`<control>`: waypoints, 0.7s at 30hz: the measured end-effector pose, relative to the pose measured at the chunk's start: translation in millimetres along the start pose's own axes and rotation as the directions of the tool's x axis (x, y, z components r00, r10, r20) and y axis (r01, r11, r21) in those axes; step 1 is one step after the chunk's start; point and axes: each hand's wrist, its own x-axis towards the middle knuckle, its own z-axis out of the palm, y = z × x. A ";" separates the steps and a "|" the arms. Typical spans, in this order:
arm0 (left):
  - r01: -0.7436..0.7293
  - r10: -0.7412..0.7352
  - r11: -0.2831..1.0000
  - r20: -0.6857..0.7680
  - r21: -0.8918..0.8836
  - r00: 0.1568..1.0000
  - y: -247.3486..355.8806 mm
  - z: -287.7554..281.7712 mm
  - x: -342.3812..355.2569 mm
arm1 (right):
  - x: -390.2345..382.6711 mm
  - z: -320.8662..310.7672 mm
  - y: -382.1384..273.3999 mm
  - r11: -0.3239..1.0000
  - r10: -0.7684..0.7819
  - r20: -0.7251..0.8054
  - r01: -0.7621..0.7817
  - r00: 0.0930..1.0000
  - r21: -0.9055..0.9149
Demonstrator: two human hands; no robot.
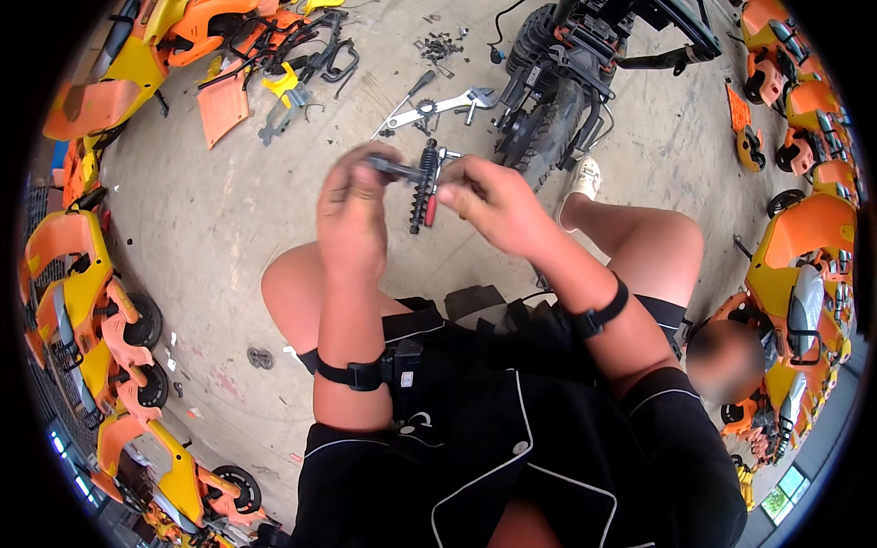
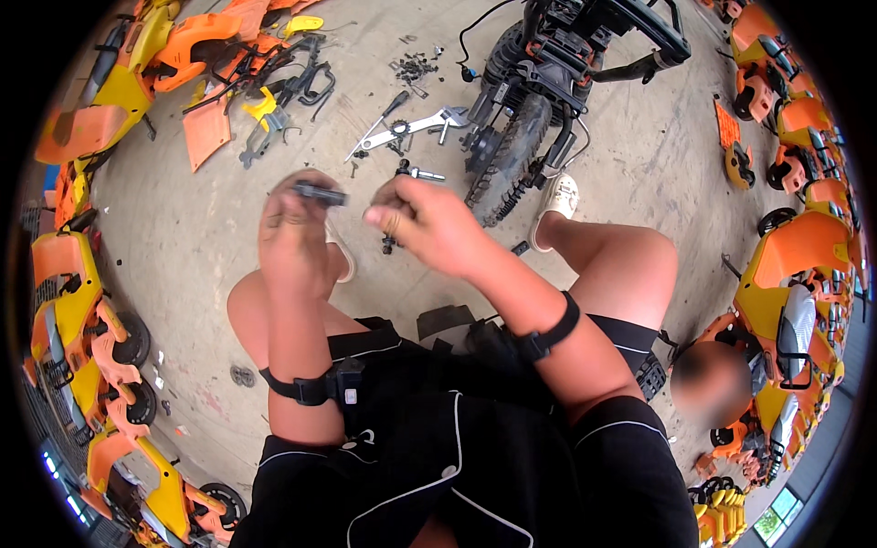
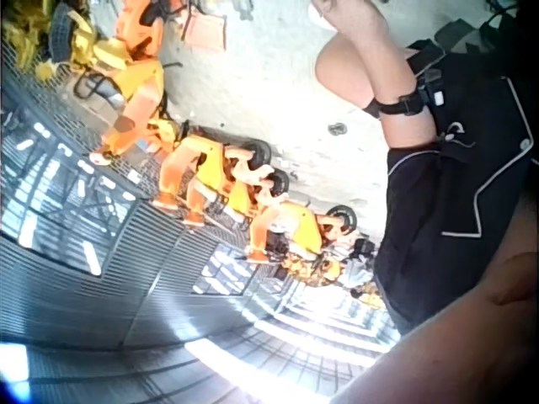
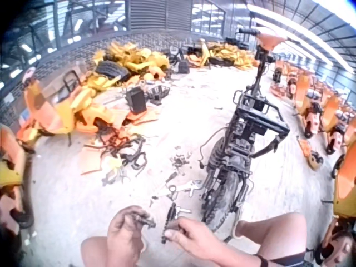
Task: The person assembles components of a motorcycle frame by hand, handling a shock absorber, bolts, and a metallic bracket. They then use a socket wrench to tighten bolts on the rear wheel assembly of the motorcycle.
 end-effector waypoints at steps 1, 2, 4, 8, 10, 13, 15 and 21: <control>0.035 -0.039 0.993 -0.037 -0.113 0.999 -1.0 -6.1 4.8 | 7.7 1.2 22.9 0.987 0.160 0.063 -0.161 0.985 0.010; 0.073 -0.088 0.974 -0.059 -0.213 0.994 -0.2 -10.0 8.6 | 14.0 3.7 47.0 0.948 0.314 0.131 -0.318 0.940 0.011; 0.151 -0.201 0.899 -0.080 -0.411 0.976 4.1 -12.9 15.5 | 19.8 13.3 91.9 0.848 0.530 0.211 -0.523 0.822 -0.091; 0.269 -0.346 0.863 -0.114 -0.429 0.931 -4.5 -22.7 19.7 | -25.1 44.0 257.7 0.691 0.714 0.394 -0.673 0.579 -0.263; 0.273 -0.330 0.883 -0.092 -0.381 0.940 -5.7 -21.3 20.7 | -52.0 44.8 318.8 0.559 0.827 0.374 -0.678 0.419 -0.477; 0.286 -0.335 0.901 -0.105 -0.325 0.936 -8.3 -20.0 15.6 | -80.1 26.2 351.9 0.403 0.912 0.275 -0.794 0.305 -0.456; 0.327 -0.371 0.891 -0.090 -0.316 0.924 -10.4 -16.8 10.0 | -103.9 5.7 376.6 0.319 0.945 0.211 -0.852 0.251 -0.416; 0.453 -0.491 0.851 -0.100 -0.266 0.865 -28.3 -18.1 0.0 | -195.7 -65.7 478.3 0.167 0.865 -0.135 -0.531 0.483 -0.831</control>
